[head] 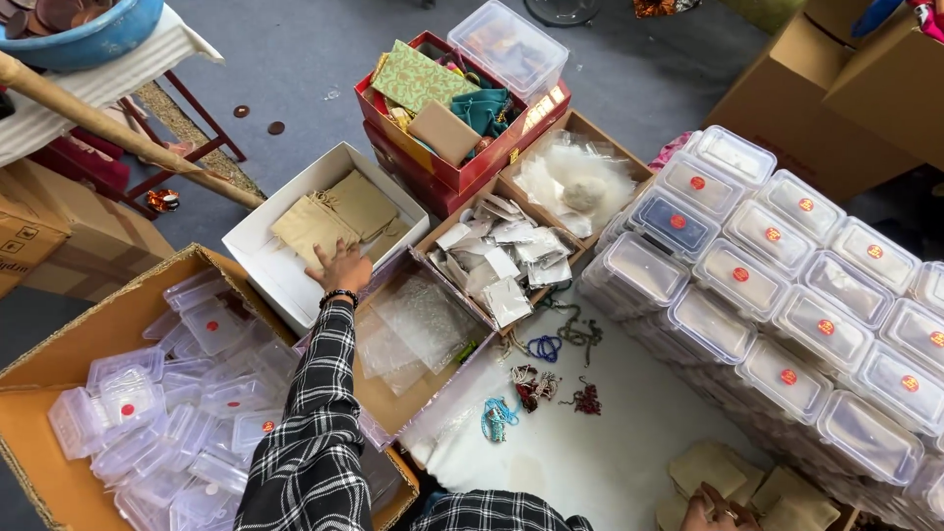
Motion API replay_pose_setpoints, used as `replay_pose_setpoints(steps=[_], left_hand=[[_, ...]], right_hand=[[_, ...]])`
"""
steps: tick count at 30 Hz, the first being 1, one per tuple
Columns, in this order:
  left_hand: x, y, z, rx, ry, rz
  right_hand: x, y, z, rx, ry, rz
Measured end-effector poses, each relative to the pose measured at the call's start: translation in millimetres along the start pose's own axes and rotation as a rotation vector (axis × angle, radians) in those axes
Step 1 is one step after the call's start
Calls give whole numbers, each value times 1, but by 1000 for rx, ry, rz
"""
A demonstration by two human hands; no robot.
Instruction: The person places various jewelry items, including necklaces and bracelets, into small beige drawstring pouches. They tie the pouches closed and place them into a white box. The workspace is cluttered with plastic containers, boxes, and loose jewelry.
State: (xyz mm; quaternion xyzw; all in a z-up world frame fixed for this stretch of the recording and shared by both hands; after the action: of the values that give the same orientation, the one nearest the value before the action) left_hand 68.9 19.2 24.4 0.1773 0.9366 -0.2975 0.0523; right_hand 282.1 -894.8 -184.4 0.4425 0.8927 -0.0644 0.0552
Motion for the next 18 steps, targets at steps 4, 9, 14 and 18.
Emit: replay_pose_setpoints(steps=[4,9,14,18], left_hand=[[4,2,5,77,-85,-38],[6,3,9,77,-169,-38],[1,-12,0,59,-210,-18],[1,-14,-1,28,-277,0]], right_hand=[[51,-2,-116,-181,-63,-145],[12,-7,-72,-78,97,118],[8,-9,-70,-21,496,525],[25,-5,-89,-29,81,241]])
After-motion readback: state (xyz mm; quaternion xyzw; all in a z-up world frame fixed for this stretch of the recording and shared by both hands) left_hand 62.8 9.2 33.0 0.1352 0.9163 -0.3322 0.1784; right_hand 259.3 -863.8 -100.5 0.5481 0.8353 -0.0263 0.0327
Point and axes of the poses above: each hand's wrist, its own y-axis towards the middle knuckle, its own z-axis out of the palm, x = y × z, the point moved 7 cm from there along y, towards the middle knuckle, and after that the axes turned 9 degrees about x, right-handed, at the moved point
